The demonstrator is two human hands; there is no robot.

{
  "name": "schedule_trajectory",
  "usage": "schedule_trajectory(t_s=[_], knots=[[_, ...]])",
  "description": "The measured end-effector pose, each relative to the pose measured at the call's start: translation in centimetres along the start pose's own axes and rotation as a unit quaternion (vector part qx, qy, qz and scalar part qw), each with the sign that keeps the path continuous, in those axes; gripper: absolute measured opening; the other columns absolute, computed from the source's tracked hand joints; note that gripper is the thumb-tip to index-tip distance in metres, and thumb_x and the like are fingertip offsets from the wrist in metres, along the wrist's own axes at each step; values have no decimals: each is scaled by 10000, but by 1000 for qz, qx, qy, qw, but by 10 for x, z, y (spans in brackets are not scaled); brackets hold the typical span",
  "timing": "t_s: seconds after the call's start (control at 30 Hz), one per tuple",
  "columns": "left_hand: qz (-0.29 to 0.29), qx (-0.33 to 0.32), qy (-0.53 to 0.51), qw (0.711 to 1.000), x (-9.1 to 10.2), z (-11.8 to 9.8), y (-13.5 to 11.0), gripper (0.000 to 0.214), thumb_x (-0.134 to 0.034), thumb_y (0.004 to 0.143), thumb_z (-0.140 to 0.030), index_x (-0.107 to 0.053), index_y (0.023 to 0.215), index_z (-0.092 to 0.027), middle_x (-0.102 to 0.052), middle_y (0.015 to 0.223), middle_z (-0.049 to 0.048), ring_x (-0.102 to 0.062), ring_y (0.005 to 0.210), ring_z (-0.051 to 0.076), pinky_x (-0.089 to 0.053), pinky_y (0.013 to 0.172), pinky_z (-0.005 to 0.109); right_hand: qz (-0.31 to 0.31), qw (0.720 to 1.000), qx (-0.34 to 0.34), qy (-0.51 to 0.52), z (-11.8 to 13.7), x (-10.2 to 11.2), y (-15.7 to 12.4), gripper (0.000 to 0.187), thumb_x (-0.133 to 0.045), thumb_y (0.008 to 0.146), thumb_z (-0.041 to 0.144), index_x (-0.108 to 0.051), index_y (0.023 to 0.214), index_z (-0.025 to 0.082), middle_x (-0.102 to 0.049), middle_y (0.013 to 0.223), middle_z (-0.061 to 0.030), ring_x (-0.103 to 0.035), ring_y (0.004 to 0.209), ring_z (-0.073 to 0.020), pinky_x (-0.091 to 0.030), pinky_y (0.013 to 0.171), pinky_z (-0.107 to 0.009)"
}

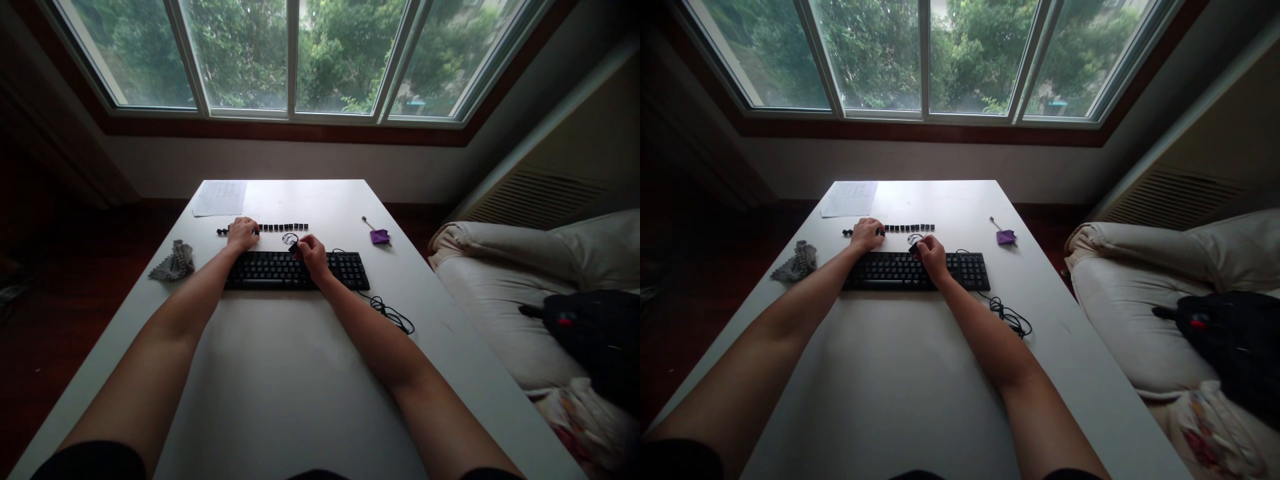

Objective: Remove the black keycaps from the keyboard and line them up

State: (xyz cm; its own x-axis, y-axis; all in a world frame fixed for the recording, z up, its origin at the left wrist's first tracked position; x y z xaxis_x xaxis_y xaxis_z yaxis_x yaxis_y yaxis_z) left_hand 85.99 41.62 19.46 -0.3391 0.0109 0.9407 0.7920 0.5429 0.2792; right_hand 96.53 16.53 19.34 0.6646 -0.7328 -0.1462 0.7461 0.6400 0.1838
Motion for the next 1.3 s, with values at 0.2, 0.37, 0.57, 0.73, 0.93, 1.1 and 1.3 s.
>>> schedule_trajectory(t_s=[0.2, 0.37, 0.57, 0.73, 0.93, 1.1, 1.3], knots=[[-11, 11, -6, 1000, 5, -1, 5, 236, -651, 785, -277, -725, 1009, -270, -629, 1242, 89, -440, 1260, 344, -392, 1047, 508, 3, 1000, -4, -2, 0, 0, 0, 174, -627, 801, 388, -562, 801, 227, -611, 591, 46, -613, 500, -146, -470, 482, -246], [-10, 10, 4, 1000, 3, -1, 8, 239, -643, 783, -280, -724, 1008, -269, -624, 1237, 94, -440, 1251, 343, -389, 1043, 509, 7, 1000, 0, -12, -2, -1, 1, 175, -613, 805, 393, -550, 807, 230, -604, 564, 46, -599, 496, -145, -465, 491, -247], [-12, 25, 17, 999, 0, 4, 5, 243, -628, 800, -301, -725, 1018, -256, -633, 1216, 116, -453, 1216, 362, -398, 1007, 524, 9, 1000, -3, -13, -1, -1, 0, 164, -608, 810, 386, -556, 810, 231, -606, 571, 43, -610, 507, -148, -473, 498, -249], [-13, 27, 13, 999, 2, 3, 4, 245, -630, 802, -301, -731, 1022, -264, -633, 1225, 113, -455, 1211, 362, -402, 1004, 525, 4, 1000, -13, -15, 1, -1, -1, 173, -617, 799, 392, -553, 808, 231, -609, 600, 41, -611, 517, -143, -477, 496, -247], [-8, 35, 2, 999, 5, 0, 2, 276, -643, 815, -316, -722, 1075, -266, -621, 1239, 116, -448, 1226, 361, -391, 1027, 517, 0, 1000, -15, -23, 1, 0, 0, 182, -619, 801, 403, -557, 816, 232, -610, 608, 42, -616, 517, -148, -490, 502, -255], [-19, 31, 1, 999, 13, -3, -4, 284, -631, 833, -320, -715, 1097, -256, -629, 1234, 112, -462, 1223, 349, -403, 1026, 501, 4, 1000, -2, -14, 2, -2, 0, 205, -608, 838, 427, -546, 843, 231, -607, 616, 44, -608, 505, -143, -475, 493, -251], [-32, -5, -36, 999, 24, -25, -33, 271, -570, 901, -328, -710, 1118, -243, -644, 1232, 101, -510, 1196, 321, -415, 1038, 482, 6, 997, 38, -59, 12, -9, 1, 285, -592, 887, 514, -574, 943, 235, -649, 770, 16, -614, 558, -129, -489, 523, -249]])
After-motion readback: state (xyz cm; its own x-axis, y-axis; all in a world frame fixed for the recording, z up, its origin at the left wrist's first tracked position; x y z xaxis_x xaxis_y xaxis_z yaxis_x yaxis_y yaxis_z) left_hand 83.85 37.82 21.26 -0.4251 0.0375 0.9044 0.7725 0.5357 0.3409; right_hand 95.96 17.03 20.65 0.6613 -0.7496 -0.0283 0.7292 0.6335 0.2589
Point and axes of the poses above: each hand's wrist, its own y-axis towards the middle knuckle, its own x-axis out of the back of the hand, z = x × y, the point moved 8 cm from there along y, towards the middle knuckle
